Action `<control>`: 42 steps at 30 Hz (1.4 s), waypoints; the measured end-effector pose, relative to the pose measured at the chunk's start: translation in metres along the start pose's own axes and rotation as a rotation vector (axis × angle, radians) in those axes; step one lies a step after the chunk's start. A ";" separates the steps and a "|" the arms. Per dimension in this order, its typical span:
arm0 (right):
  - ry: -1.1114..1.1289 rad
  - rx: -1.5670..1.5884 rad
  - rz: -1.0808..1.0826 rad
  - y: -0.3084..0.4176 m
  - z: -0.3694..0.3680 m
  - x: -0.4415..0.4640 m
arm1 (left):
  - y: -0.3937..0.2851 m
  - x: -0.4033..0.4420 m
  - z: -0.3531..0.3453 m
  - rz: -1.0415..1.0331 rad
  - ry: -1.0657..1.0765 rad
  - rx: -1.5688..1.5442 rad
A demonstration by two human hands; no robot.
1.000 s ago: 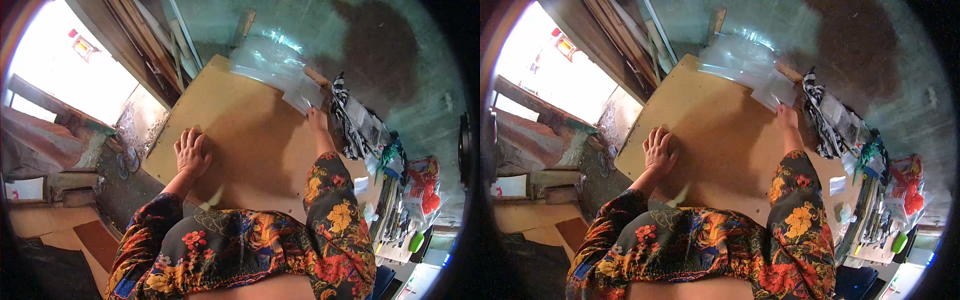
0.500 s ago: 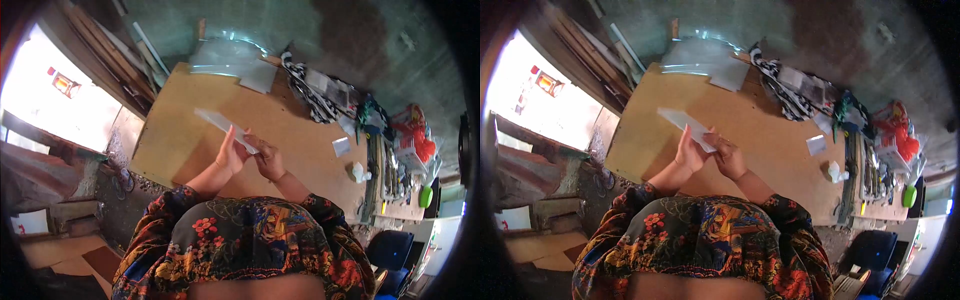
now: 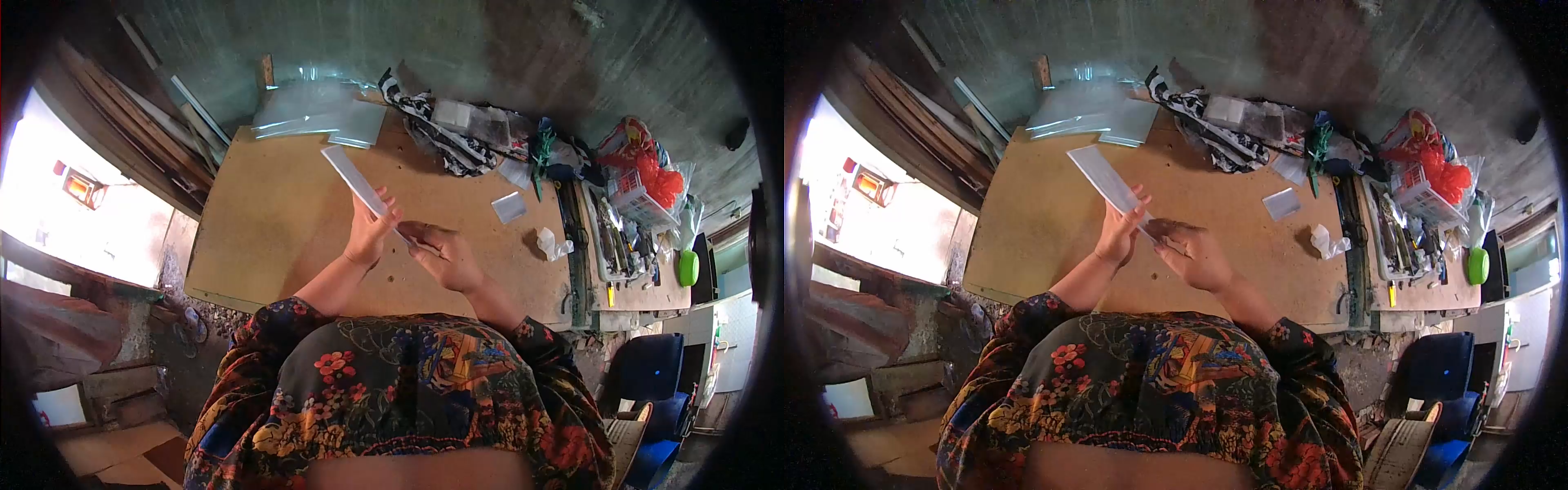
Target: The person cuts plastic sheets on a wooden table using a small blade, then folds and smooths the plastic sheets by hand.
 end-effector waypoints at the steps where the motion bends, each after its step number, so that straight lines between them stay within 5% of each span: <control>1: 0.006 0.078 -0.056 -0.004 0.000 -0.004 | 0.001 0.000 -0.002 -0.015 0.022 0.034; 4: 0.043 0.124 -0.221 -0.013 0.002 -0.014 | 0.007 0.003 -0.004 -0.016 0.017 0.183; 14: 0.109 -0.408 0.063 -0.008 -0.002 -0.021 | 0.018 -0.010 -0.003 0.010 -0.066 0.299; 19: 0.206 -0.473 -0.167 -0.034 -0.018 -0.008 | 0.030 -0.008 0.009 -0.079 -0.185 0.483; 21: 0.101 -0.488 -0.091 -0.027 -0.010 0.000 | 0.026 -0.013 0.000 -0.080 -0.164 0.467; 23: 0.000 -0.506 -0.016 -0.021 -0.003 0.003 | 0.016 -0.019 -0.018 -0.068 0.058 0.135; 26: -0.124 -0.525 -0.047 -0.025 0.003 0.004 | 0.002 -0.019 -0.005 -0.094 -0.010 0.162; 28: -0.439 0.037 -0.340 -0.048 0.012 -0.015 | 0.018 -0.010 0.020 0.083 -0.117 0.233; 32: -0.760 0.370 -0.340 -0.072 0.012 -0.032 | 0.020 -0.015 0.023 0.162 -0.371 -0.276; 34: -1.114 0.583 -0.462 -0.084 0.015 -0.049 | 0.022 -0.016 0.030 0.153 -0.352 -0.364; 38: -1.241 0.662 -0.559 -0.115 0.035 -0.074 | 0.030 -0.017 0.038 0.245 -0.296 -0.469; 40: -1.112 0.954 -0.726 -0.150 0.029 -0.089 | 0.035 -0.017 0.041 0.268 -0.234 -0.486; 42: -1.062 0.898 -0.762 -0.184 0.035 -0.114 | 0.040 -0.012 0.048 0.246 -0.212 -0.550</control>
Point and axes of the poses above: each hand's wrist, its own x-axis towards the middle knuckle, its own z-axis out of the back of the hand, y = z × x, the point moved 7 cm from there along x, towards the middle knuckle, and after that the axes turned 11 degrees about z, right-handed, at the moved point
